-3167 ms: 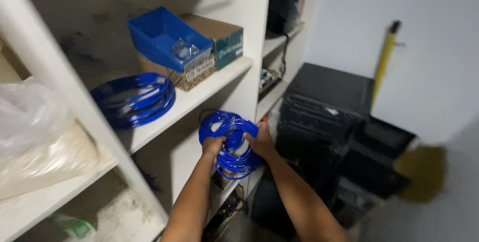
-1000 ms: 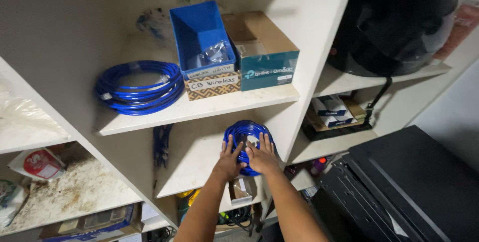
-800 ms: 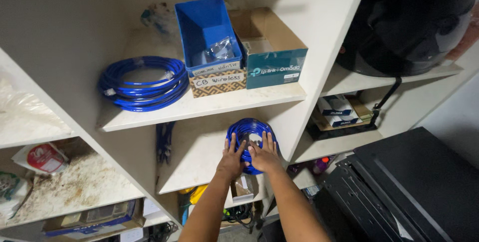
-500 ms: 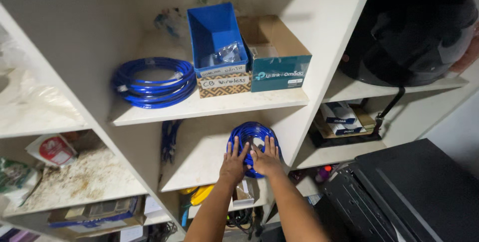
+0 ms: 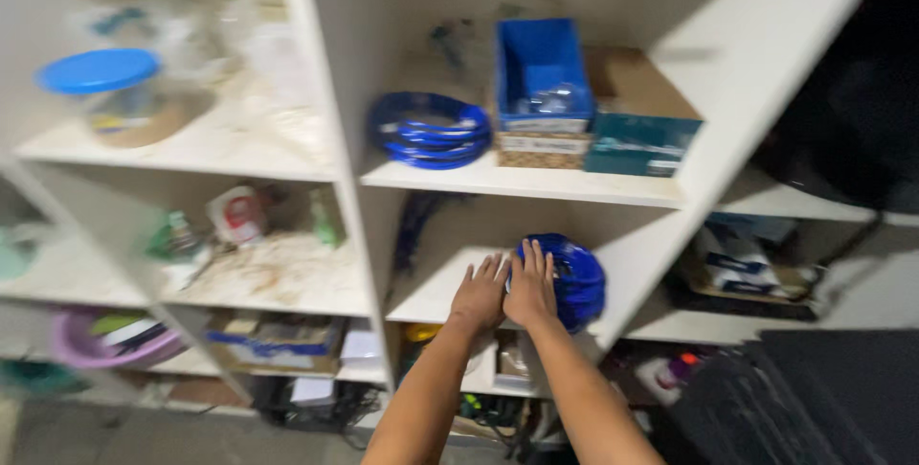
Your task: The person picks up coiled blue network cables one at a time from a work table and carries them to a white shelving unit, placing and arranging each coil into a shelf cubby alongside other cable coils. They repeat the carry-and-place cycle for several coils, adjusting the coils on the shelf.
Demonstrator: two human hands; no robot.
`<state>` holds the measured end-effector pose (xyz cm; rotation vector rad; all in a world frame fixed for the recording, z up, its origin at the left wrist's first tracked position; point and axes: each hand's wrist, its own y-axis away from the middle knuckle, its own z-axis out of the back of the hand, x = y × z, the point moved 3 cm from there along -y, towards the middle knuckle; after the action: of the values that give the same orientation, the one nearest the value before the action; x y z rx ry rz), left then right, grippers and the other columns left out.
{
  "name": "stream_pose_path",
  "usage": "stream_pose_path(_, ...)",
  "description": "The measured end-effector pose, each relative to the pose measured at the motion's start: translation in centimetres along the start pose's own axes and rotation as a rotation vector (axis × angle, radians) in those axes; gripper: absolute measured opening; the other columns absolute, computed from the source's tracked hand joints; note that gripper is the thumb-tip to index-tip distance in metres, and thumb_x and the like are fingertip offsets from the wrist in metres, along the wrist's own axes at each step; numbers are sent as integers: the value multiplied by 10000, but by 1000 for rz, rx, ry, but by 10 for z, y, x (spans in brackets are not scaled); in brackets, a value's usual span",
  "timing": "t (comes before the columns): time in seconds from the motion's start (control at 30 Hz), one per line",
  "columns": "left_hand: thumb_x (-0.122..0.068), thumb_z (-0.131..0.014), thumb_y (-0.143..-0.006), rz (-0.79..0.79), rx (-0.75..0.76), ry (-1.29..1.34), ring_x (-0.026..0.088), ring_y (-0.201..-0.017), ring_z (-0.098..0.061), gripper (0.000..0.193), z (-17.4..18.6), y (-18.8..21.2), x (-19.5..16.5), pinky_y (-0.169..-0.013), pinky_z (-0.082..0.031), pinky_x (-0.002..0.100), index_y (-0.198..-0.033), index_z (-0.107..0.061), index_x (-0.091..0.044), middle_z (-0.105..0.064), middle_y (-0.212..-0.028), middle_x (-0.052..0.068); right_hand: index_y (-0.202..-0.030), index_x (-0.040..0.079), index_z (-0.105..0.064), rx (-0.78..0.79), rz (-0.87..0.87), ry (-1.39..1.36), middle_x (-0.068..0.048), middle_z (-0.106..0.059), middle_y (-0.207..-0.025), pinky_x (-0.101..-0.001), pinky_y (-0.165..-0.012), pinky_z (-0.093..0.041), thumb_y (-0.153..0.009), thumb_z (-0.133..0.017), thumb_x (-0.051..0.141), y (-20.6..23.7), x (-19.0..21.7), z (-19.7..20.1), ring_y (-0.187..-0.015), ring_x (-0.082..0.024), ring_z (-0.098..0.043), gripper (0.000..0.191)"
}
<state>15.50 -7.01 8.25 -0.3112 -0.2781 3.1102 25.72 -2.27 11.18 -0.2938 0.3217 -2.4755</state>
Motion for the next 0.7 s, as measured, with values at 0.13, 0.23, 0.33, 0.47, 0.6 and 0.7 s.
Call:
stream_pose_path(0.13,-271,-700,-821,-47,-58,-83,312,-1409,-426,645,27,53,59,-1163,-339,539,-1393,-509,-42,-493,-1486,176,-1341,93,-596,-20,195,-118,-174,-480,-1487,-498,-1200,-270,-796,-643,129,3,89,16,-1434,-361,-377,549)
stream_pose_path(0.23,-213,-680,-814,-47,-50,-191,297,-1184,-633,315,48,104,124,-1033,-480,497,-1104,-716,-94,-700,-1221,138,-1261,136,-660,195,281,-198,-140,-620,-1345,-453,-1108,-443,-826,-617,154,5,170,13,-1288,-358,-557,437)
stream_pose_path(0.33,-161,-658,-818,40,-19,-272,291,-941,-748,129,67,173,197,-838,-589,440,-878,-762,-115,-770,-1004,135,-1197,126,-691,249,464,-300,-156,-690,-1217,-445,-1036,-492,-764,-624,119,17,265,3,-1194,-366,-613,438)
stream_pose_path(0.47,-142,-655,-794,150,-67,-294,305,-841,-754,119,101,272,285,-748,-598,444,-803,-767,-103,-769,-921,152,-1189,119,-693,350,544,-371,-159,-701,-1210,-447,-1014,-502,-790,-631,155,31,397,-24,-1166,-363,-632,406)
stream_pose_path(0.6,-135,-623,-849,329,-66,-345,308,-848,-754,146,144,375,362,-752,-597,447,-857,-760,-87,-769,-930,163,-1314,125,-636,327,665,-478,-186,-666,-1254,-471,-995,-488,-804,-603,138,47,525,-47,-1175,-379,-611,511)
stream_pose_path(0.7,-120,-618,-811,393,-103,-444,296,-827,-756,166,178,453,403,-710,-603,436,-885,-755,-63,-767,-923,152,-1262,122,-657,429,760,-419,-172,-671,-1255,-447,-1038,-488,-829,-672,257,65,617,-62,-1212,-357,-611,454)
